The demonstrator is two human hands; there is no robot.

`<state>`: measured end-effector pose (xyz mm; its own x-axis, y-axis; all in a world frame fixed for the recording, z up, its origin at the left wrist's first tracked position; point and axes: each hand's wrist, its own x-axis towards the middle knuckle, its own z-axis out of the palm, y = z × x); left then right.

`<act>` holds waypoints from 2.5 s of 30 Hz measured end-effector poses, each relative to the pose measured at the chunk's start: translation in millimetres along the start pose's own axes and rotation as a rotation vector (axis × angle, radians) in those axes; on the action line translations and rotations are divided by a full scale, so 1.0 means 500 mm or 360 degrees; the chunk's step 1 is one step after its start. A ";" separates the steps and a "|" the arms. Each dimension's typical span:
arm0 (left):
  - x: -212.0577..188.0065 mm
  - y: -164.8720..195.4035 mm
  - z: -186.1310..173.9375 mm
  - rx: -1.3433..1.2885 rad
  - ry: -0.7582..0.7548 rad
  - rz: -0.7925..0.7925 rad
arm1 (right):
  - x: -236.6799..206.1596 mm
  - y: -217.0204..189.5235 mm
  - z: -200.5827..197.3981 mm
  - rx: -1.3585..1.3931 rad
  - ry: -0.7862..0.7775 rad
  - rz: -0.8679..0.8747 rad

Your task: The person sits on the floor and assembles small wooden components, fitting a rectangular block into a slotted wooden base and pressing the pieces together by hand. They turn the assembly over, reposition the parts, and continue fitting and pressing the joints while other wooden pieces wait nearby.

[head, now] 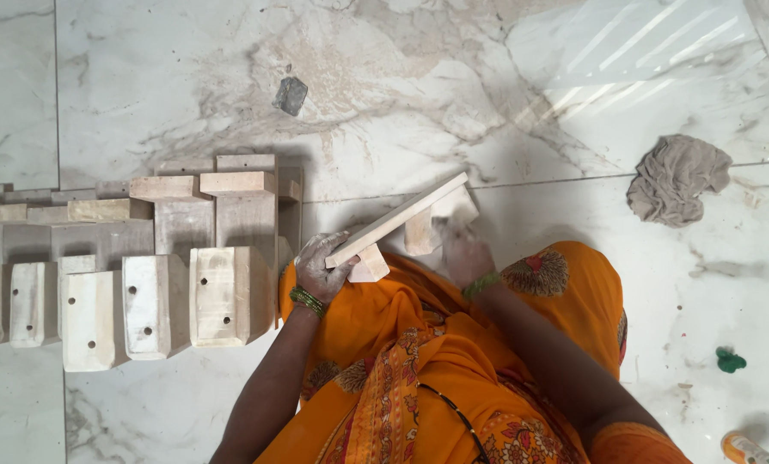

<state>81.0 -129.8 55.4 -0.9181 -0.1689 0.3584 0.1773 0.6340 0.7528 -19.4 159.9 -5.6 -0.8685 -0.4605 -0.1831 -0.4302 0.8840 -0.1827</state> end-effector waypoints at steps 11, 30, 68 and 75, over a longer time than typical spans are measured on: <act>0.001 0.003 0.001 -0.0035 -0.0011 0.0012 | 0.061 0.047 -0.032 0.0057 0.0181 0.0224; -0.002 0.001 -0.002 -0.0033 -0.0027 -0.0014 | -0.044 -0.007 -0.006 -0.0077 0.0341 -0.0128; 0.003 0.004 -0.002 -0.0054 -0.0003 0.0033 | 0.026 0.033 -0.021 0.0189 0.0162 0.0339; 0.002 -0.002 -0.001 -0.0057 -0.0019 0.0008 | -0.060 -0.005 0.004 0.0282 0.0242 0.0003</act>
<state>79.9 -131.0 55.2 -0.9213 -0.1565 0.3560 0.1944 0.6074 0.7702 8.2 171.1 -1.4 -0.9021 -0.4298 -0.0384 -0.3904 0.8509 -0.3515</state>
